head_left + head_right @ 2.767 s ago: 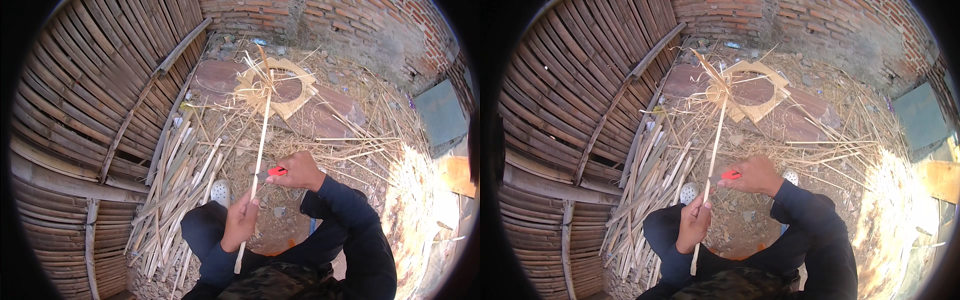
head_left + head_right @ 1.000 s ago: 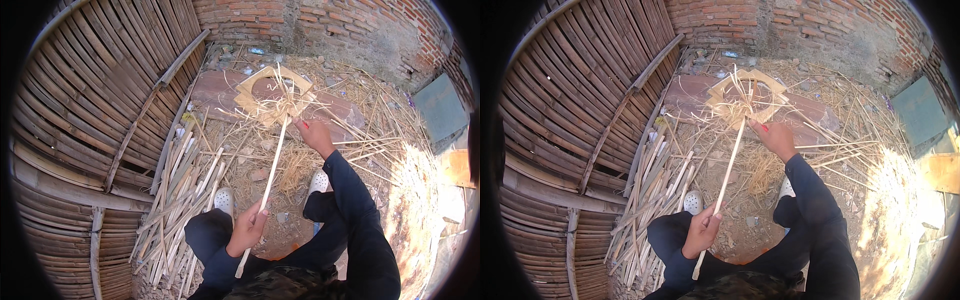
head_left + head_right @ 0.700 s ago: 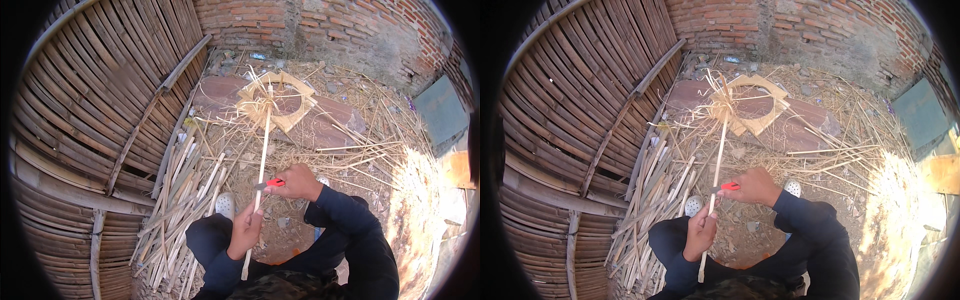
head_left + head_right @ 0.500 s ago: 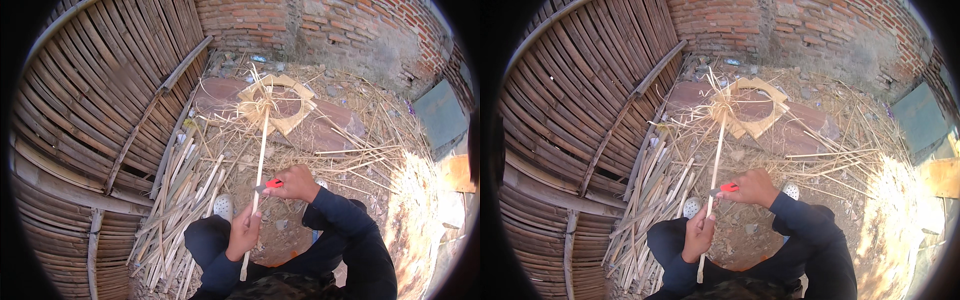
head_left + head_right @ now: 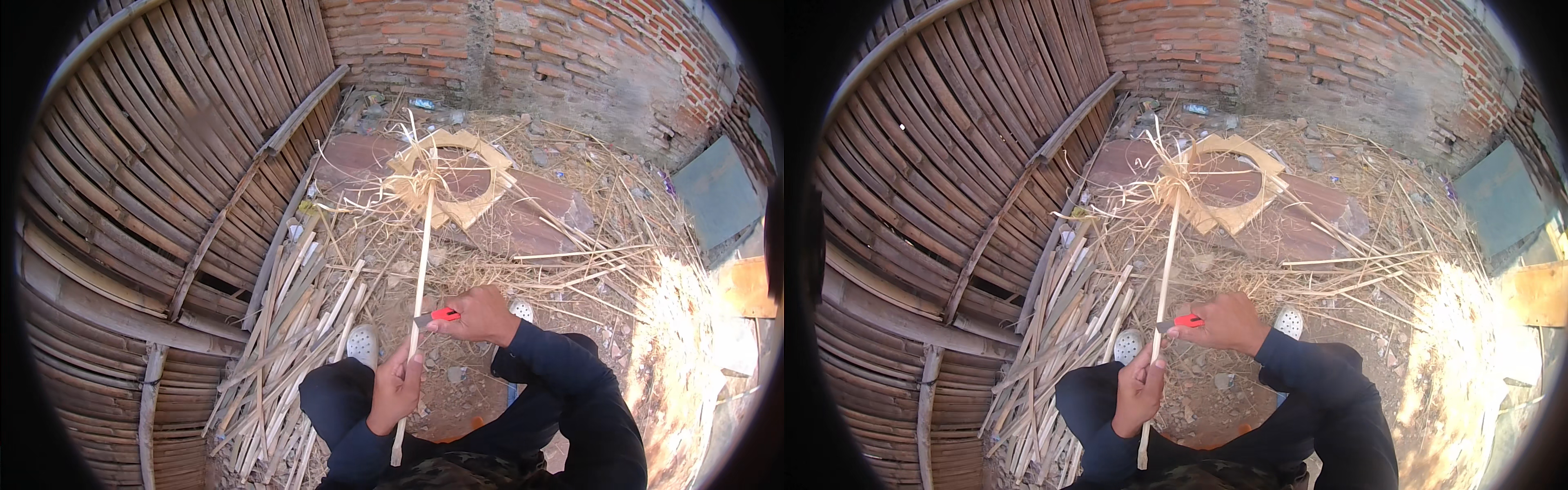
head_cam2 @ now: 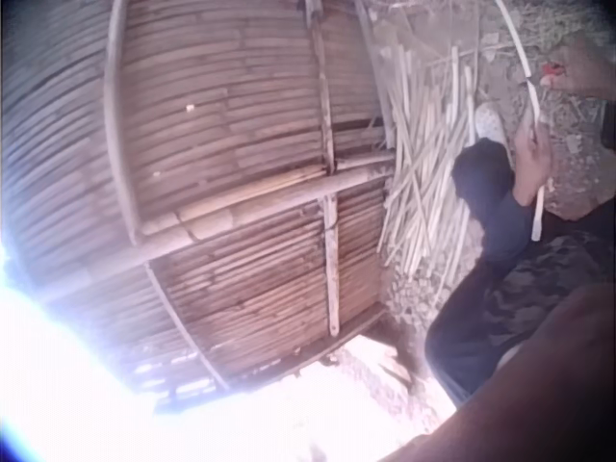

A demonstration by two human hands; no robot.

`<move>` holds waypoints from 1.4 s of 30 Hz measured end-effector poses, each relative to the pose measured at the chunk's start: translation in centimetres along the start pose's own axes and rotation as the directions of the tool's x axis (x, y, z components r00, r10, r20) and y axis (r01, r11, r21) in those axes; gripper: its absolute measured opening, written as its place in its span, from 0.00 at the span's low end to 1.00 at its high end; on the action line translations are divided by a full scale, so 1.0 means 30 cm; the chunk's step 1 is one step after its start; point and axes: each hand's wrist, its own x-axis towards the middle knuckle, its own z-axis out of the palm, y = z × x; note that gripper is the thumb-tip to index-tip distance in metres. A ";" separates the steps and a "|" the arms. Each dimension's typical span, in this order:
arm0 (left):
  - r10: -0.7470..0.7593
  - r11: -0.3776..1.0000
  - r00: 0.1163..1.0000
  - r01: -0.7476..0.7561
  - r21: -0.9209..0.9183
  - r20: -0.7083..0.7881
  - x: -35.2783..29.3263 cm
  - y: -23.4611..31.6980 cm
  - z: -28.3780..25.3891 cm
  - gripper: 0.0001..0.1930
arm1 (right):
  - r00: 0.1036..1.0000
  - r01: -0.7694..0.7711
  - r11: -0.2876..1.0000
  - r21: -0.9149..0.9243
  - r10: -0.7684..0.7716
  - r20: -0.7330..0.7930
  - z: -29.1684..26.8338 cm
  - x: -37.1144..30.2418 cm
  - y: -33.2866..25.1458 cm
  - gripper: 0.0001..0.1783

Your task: The person sits on the ground and uses a red utility knife to split a long bamboo stick into thin strips. They hold the stick with one hand and carefully shave off layers with the other, creating a pile of bamboo shavings.

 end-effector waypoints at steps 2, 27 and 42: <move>0.021 1.000 1.000 -0.021 0.007 -0.008 -0.002 0.002 0.002 0.21 | 0.998 0.054 0.999 0.001 -0.054 -0.033 -0.001 0.001 -0.012 0.34; -0.061 0.998 0.977 0.057 0.028 0.204 -0.040 -0.021 0.041 0.22 | 0.829 -0.505 0.840 -0.198 0.409 -0.381 -0.141 0.175 0.407 0.38; 0.080 0.986 0.995 -0.070 0.148 -0.066 0.010 -0.027 0.013 0.23 | 0.971 0.202 0.978 0.051 -0.193 -0.142 0.017 0.001 0.011 0.31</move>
